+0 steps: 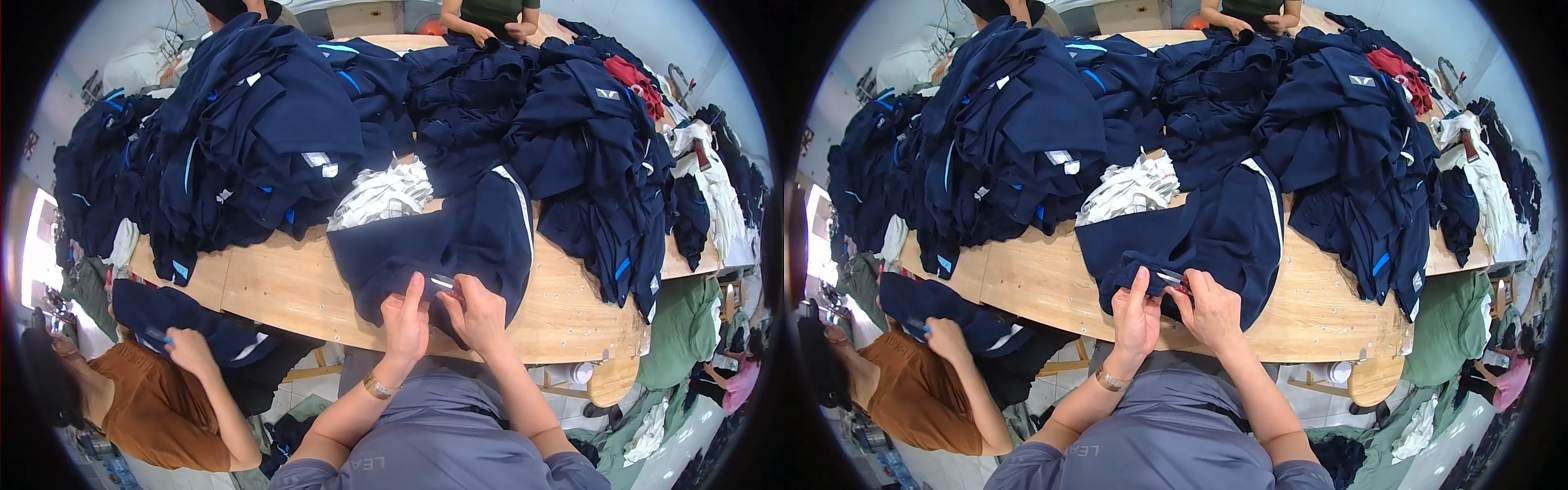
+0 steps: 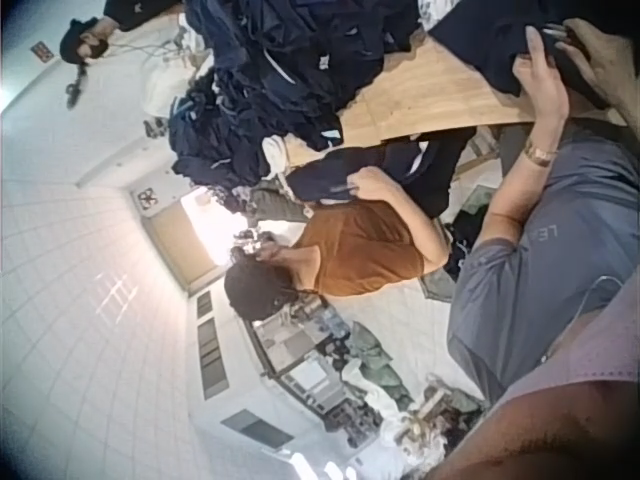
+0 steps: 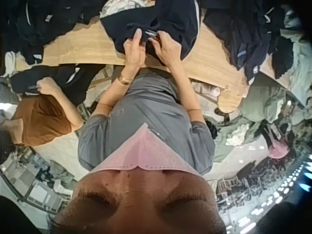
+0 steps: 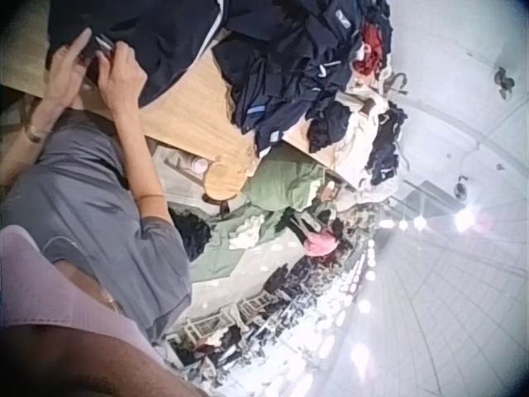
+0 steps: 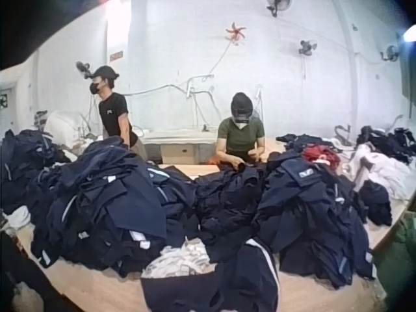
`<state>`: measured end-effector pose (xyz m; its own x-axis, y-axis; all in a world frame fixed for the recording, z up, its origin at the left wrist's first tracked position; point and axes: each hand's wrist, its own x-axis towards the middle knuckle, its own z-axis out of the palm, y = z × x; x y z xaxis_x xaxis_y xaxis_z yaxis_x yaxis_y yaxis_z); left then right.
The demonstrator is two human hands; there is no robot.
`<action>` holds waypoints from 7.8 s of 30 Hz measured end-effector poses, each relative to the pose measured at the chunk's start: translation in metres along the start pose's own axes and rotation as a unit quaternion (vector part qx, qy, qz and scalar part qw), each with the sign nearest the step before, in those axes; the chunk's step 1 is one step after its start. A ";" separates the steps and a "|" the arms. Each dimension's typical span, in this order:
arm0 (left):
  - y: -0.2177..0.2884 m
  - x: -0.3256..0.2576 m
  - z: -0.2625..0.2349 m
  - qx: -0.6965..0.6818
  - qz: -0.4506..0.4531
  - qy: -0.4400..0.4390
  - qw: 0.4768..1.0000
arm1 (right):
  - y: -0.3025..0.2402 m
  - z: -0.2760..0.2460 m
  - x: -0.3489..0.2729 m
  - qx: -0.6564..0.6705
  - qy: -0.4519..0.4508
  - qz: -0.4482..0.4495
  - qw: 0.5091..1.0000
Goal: Inspecting navy blue shirts and trimming excess threads using thread nippers in a textile factory.
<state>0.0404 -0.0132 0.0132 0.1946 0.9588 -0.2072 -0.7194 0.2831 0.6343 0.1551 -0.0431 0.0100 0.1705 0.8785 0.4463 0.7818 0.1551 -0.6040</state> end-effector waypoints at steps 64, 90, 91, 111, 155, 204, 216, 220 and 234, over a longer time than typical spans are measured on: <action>-0.001 0.019 0.015 0.241 0.123 -0.040 0.962 | -0.004 0.026 0.029 0.227 0.172 -0.021 0.958; 0.028 0.017 0.001 -0.020 0.100 0.018 0.995 | -0.038 0.007 0.014 0.292 -0.045 0.068 0.953; 0.028 0.018 -0.003 -0.037 0.091 -0.014 0.995 | -0.034 0.004 0.015 0.311 -0.047 0.090 0.945; 0.023 0.007 0.005 0.009 0.047 -0.072 0.996 | -0.009 0.001 0.017 0.017 -0.014 -0.033 0.999; 0.027 0.014 0.001 0.113 0.005 -0.111 0.987 | 0.007 -0.011 0.028 0.082 0.097 -0.238 0.963; -0.006 0.001 0.010 0.007 0.025 0.004 1.000 | -0.013 -0.003 0.006 0.057 0.121 -0.068 0.989; -0.011 0.000 0.001 0.061 0.081 -0.005 0.995 | -0.013 0.002 0.013 0.038 0.072 -0.097 0.992; -0.012 -0.001 0.002 0.063 0.097 0.011 0.993 | -0.012 0.000 0.012 0.000 0.064 -0.131 0.989; -0.012 0.008 0.000 0.071 0.115 0.011 0.991 | -0.011 0.014 0.020 0.087 0.115 -0.077 0.986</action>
<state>0.0512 -0.0089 0.0040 0.0212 0.9979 -0.0610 -0.6416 0.0604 0.7646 0.1419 -0.0210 0.0166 0.2051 0.7152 0.6681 0.6973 0.3722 -0.6126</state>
